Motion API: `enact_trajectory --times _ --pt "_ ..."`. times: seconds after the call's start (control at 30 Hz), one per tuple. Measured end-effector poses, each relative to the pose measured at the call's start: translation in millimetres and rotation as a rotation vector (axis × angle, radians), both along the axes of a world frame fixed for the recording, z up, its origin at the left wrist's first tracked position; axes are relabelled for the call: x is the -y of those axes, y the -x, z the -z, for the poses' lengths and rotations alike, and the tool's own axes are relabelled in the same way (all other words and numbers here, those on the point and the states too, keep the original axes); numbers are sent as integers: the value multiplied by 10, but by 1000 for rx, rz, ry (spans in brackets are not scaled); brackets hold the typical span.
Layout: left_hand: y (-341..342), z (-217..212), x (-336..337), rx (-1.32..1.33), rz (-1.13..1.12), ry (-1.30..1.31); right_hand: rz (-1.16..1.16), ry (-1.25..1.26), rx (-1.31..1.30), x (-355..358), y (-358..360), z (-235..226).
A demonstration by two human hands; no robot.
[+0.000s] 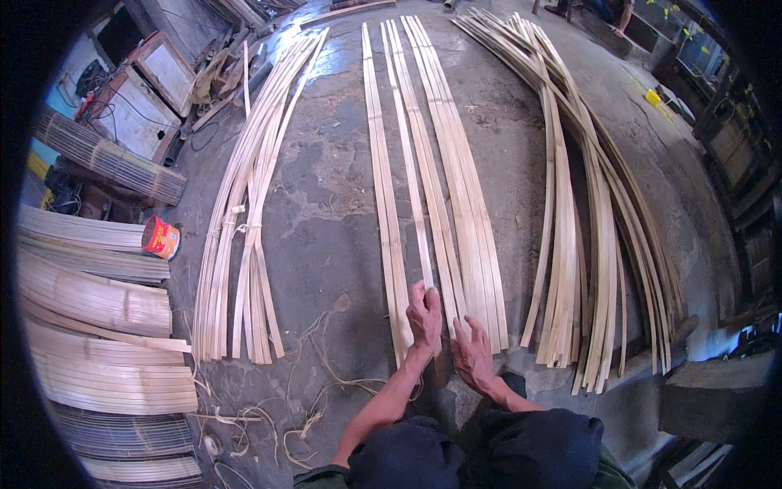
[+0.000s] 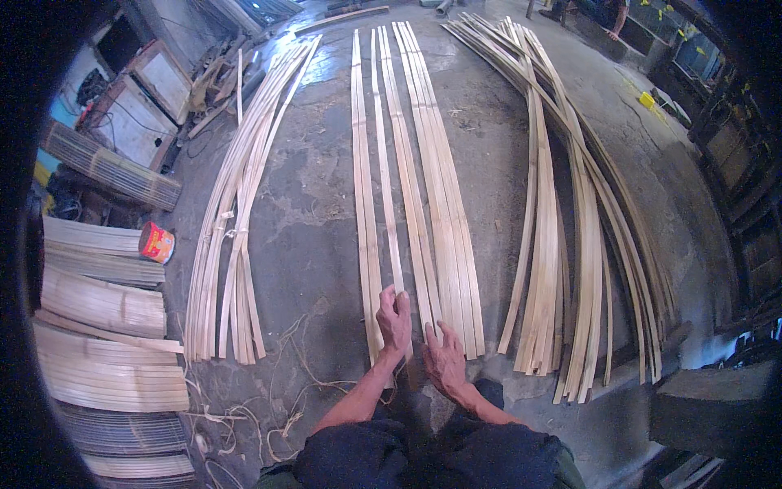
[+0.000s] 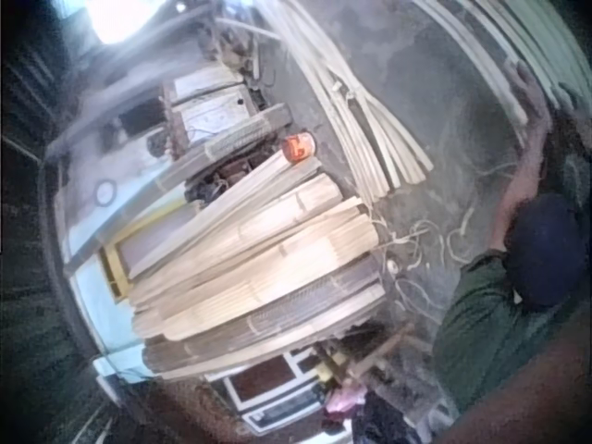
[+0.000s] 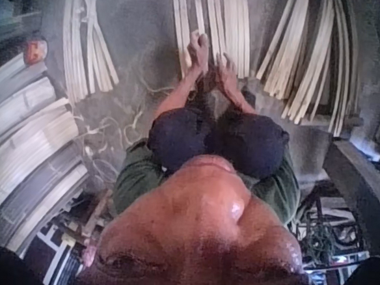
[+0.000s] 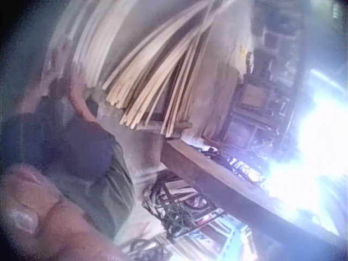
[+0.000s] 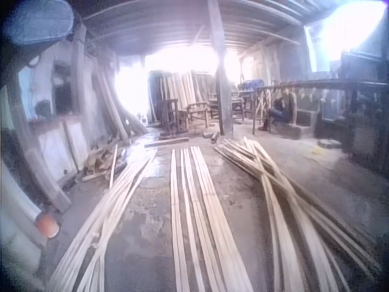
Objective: The person sits on the floor and sorts long, thin wooden strips by picking them up, aligning them, and placing them into a neat stack. The person repeatedly handles the strips, organizing them into a pile.
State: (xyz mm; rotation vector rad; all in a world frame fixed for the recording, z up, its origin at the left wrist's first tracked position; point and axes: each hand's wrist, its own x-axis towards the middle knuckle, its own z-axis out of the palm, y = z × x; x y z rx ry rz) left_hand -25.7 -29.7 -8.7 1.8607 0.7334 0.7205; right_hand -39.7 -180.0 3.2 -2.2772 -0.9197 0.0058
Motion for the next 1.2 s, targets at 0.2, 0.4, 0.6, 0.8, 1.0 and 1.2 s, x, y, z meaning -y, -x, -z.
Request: enact_trajectory --times 0.2,0.4,0.6,0.8,1.0,1.2 --pt "-203 -206 358 188 91 -6 89 -379 -762 7 18 61" --pt "-212 221 199 -16 232 -179 233 -224 -562 69 -115 158" --pt "-108 387 153 -316 511 -624 312 -234 -691 154 -236 139" --pt "-69 324 129 -458 621 -716 238 -82 -557 209 -319 131" --pt "56 353 42 -473 568 -717 193 -242 -540 149 -275 396" --pt "176 379 -23 -487 535 -695 185 -32 -624 3 -186 446"
